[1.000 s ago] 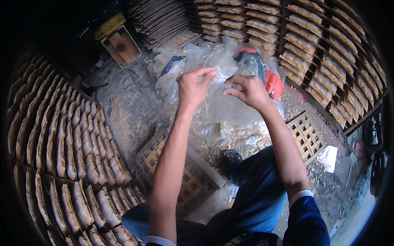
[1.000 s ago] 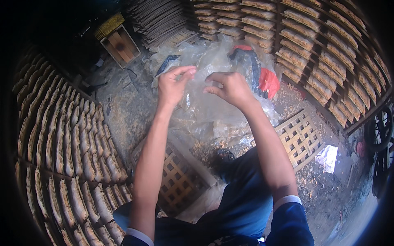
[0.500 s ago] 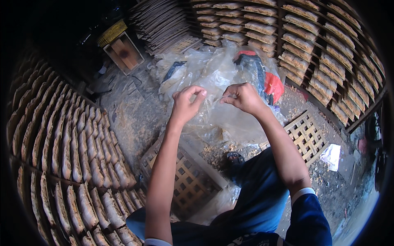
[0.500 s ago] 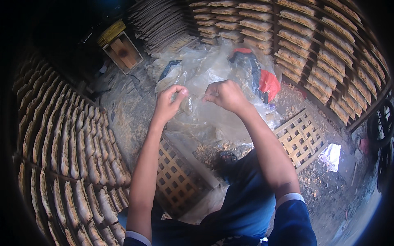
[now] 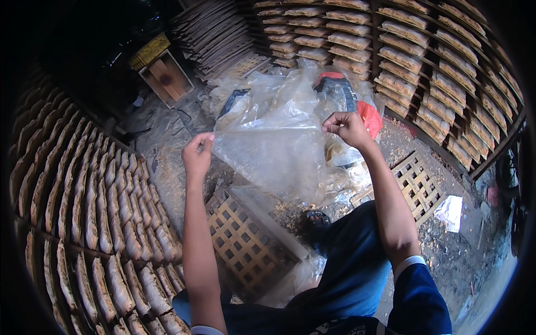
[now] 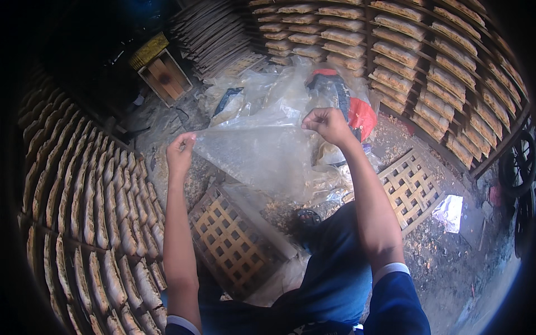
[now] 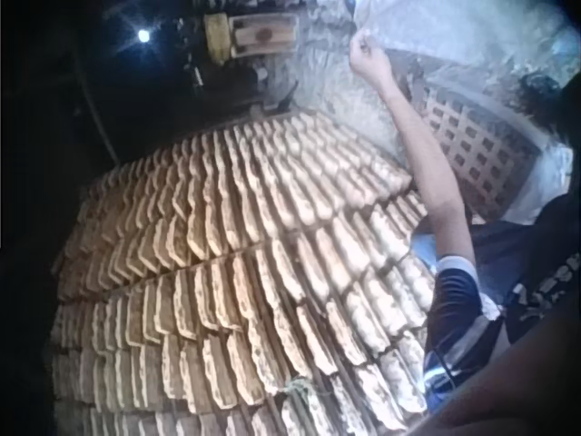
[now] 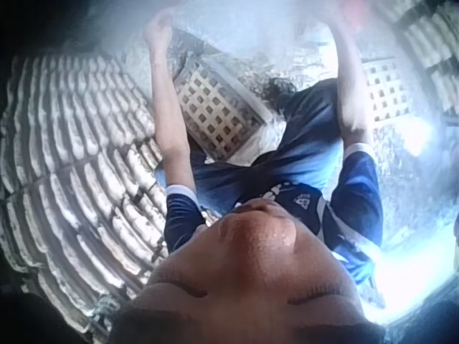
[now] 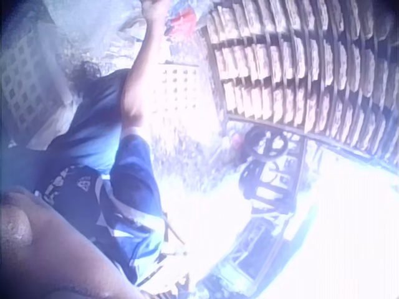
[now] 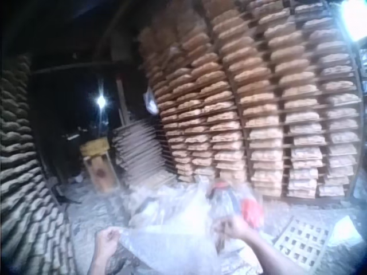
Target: The person sits on the floor and assembles a rectangular wooden lattice by hand, inserting thin wooden strips into a grid frame. The person repeatedly adjusts and aligns the strips, then places the completed lattice aside and handles a plastic bag.
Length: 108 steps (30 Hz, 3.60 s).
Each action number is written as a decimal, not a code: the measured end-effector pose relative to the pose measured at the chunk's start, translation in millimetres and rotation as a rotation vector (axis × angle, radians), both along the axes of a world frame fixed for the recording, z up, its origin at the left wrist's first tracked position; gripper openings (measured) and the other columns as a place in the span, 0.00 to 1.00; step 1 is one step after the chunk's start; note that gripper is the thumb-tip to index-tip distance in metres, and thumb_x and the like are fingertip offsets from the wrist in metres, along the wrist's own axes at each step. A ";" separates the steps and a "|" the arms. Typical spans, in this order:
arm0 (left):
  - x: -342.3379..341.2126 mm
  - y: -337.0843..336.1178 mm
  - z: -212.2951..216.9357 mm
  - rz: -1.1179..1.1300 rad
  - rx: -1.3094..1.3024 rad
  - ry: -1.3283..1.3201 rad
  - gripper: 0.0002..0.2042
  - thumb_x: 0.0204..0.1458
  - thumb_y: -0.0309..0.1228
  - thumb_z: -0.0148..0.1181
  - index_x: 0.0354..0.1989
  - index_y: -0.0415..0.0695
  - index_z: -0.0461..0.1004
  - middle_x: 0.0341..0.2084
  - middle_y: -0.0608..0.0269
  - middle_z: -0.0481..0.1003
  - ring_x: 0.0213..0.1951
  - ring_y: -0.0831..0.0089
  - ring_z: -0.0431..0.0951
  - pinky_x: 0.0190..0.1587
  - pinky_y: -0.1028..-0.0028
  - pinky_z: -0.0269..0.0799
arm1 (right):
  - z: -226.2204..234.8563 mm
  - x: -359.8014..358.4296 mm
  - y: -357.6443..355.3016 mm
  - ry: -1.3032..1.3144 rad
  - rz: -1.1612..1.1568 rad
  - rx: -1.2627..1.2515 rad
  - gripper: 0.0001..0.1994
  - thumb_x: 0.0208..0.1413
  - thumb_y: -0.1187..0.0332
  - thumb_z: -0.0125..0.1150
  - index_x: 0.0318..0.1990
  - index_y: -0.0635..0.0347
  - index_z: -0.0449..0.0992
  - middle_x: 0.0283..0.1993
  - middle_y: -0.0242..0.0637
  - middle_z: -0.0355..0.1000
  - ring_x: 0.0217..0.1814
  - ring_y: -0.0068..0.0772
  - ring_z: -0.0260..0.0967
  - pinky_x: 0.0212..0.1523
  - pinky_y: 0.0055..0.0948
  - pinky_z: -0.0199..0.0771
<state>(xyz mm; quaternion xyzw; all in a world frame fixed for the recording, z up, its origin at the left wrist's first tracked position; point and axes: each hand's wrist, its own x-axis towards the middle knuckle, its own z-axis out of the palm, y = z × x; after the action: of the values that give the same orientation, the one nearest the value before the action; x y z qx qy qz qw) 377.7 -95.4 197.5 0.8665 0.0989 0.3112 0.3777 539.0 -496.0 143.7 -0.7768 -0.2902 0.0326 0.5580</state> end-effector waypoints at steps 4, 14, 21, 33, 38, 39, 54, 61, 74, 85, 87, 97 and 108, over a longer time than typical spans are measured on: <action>-12.2 -6.1 7.5 -0.058 0.190 -0.004 0.06 0.58 0.30 0.64 0.40 0.41 0.81 0.34 0.59 0.82 0.38 0.74 0.80 0.45 0.74 0.72 | 9.3 -16.3 28.3 0.002 0.032 -0.122 0.15 0.49 0.66 0.74 0.42 0.62 0.82 0.41 0.38 0.81 0.45 0.30 0.79 0.49 0.29 0.75; -19.5 -81.2 80.6 -0.155 -0.171 -0.092 0.06 0.59 0.27 0.60 0.38 0.38 0.79 0.30 0.62 0.80 0.31 0.79 0.76 0.38 0.76 0.71 | -23.5 -33.9 74.6 0.236 0.422 -0.493 0.69 0.27 0.47 0.85 0.76 0.62 0.44 0.76 0.54 0.49 0.76 0.52 0.51 0.73 0.41 0.55; -7.1 -40.0 82.7 0.229 -0.085 -0.352 0.06 0.58 0.26 0.59 0.39 0.37 0.78 0.27 0.62 0.79 0.27 0.76 0.80 0.31 0.75 0.74 | 33.9 -103.9 97.8 -0.166 0.468 -0.293 0.67 0.29 0.44 0.84 0.75 0.60 0.46 0.74 0.58 0.50 0.76 0.58 0.50 0.74 0.47 0.53; -33.3 -40.3 49.0 0.250 0.500 -0.046 0.36 0.47 0.42 0.71 0.65 0.44 0.64 0.66 0.48 0.61 0.67 0.58 0.62 0.64 0.44 0.54 | 44.1 -89.9 112.0 -0.397 -0.101 0.286 0.07 0.57 0.69 0.68 0.37 0.63 0.80 0.47 0.41 0.78 0.50 0.40 0.77 0.51 0.32 0.74; -19.5 -118.3 38.0 -0.141 0.631 -0.016 0.38 0.42 0.48 0.76 0.63 0.49 0.69 0.63 0.55 0.67 0.66 0.53 0.64 0.68 0.34 0.45 | 43.8 -83.9 108.3 -0.191 -0.004 0.264 0.08 0.61 0.66 0.65 0.39 0.61 0.81 0.36 0.40 0.81 0.39 0.37 0.80 0.44 0.31 0.77; -11.5 -125.4 37.4 -0.175 0.566 -0.083 0.34 0.42 0.46 0.76 0.59 0.48 0.74 0.59 0.55 0.72 0.63 0.54 0.69 0.68 0.36 0.47 | 42.5 -83.9 108.0 -0.245 0.020 0.269 0.08 0.61 0.66 0.65 0.40 0.62 0.81 0.35 0.40 0.81 0.37 0.35 0.80 0.43 0.30 0.77; 35.9 -75.0 81.7 -0.265 0.358 -0.198 0.07 0.51 0.31 0.71 0.36 0.42 0.85 0.32 0.59 0.84 0.29 0.73 0.81 0.36 0.76 0.73 | 6.7 -33.2 40.2 0.050 0.169 -0.040 0.07 0.60 0.68 0.65 0.40 0.60 0.85 0.33 0.34 0.82 0.35 0.23 0.77 0.42 0.28 0.75; 11.7 -38.7 142.3 0.098 0.175 -0.234 0.09 0.52 0.30 0.70 0.40 0.41 0.85 0.29 0.62 0.84 0.30 0.82 0.80 0.37 0.77 0.73 | -56.7 0.7 21.4 -0.087 0.176 -0.550 0.10 0.51 0.73 0.66 0.41 0.63 0.83 0.37 0.39 0.83 0.39 0.32 0.81 0.44 0.30 0.79; -10.6 -96.7 132.6 -0.240 0.693 -0.229 0.06 0.49 0.27 0.70 0.35 0.42 0.85 0.31 0.58 0.84 0.31 0.72 0.83 0.37 0.75 0.73 | 28.4 -70.3 114.8 -0.327 0.183 0.048 0.29 0.50 0.56 0.75 0.58 0.60 0.76 0.54 0.49 0.78 0.52 0.42 0.78 0.54 0.37 0.75; -51.2 22.0 153.4 0.286 0.292 -0.151 0.13 0.53 0.37 0.71 0.40 0.41 0.85 0.31 0.61 0.85 0.33 0.81 0.79 0.41 0.77 0.74 | -52.8 15.7 22.0 -0.099 0.002 -0.701 0.10 0.52 0.62 0.68 0.40 0.54 0.84 0.42 0.43 0.81 0.48 0.47 0.79 0.50 0.40 0.77; -57.6 28.9 141.5 0.301 0.248 -0.135 0.12 0.53 0.36 0.71 0.40 0.41 0.85 0.31 0.62 0.85 0.33 0.81 0.79 0.41 0.77 0.73 | -67.3 20.0 3.5 0.055 -0.094 -0.859 0.16 0.49 0.62 0.71 0.47 0.53 0.82 0.49 0.42 0.80 0.55 0.48 0.76 0.55 0.41 0.75; -38.9 -56.0 104.5 -0.036 0.308 -0.032 0.09 0.51 0.36 0.72 0.37 0.47 0.87 0.34 0.62 0.85 0.33 0.74 0.84 0.38 0.74 0.77 | 3.6 -39.5 73.2 -0.012 0.208 -0.374 0.56 0.37 0.52 0.82 0.74 0.54 0.53 0.74 0.48 0.58 0.74 0.48 0.58 0.73 0.38 0.57; -41.6 -14.0 135.8 0.143 0.272 -0.121 0.11 0.53 0.35 0.72 0.39 0.40 0.85 0.33 0.63 0.85 0.35 0.78 0.80 0.43 0.76 0.73 | -100.1 45.5 26.4 -0.110 0.019 -1.021 0.10 0.51 0.63 0.66 0.41 0.44 0.86 0.47 0.31 0.81 0.50 0.40 0.79 0.52 0.36 0.78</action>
<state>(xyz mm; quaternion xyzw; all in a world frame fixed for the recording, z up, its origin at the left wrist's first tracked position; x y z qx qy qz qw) 336.1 -109.4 333.3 0.8799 0.0941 0.3995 0.2393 584.5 -469.5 43.6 -0.9482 -0.2733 0.1342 0.0909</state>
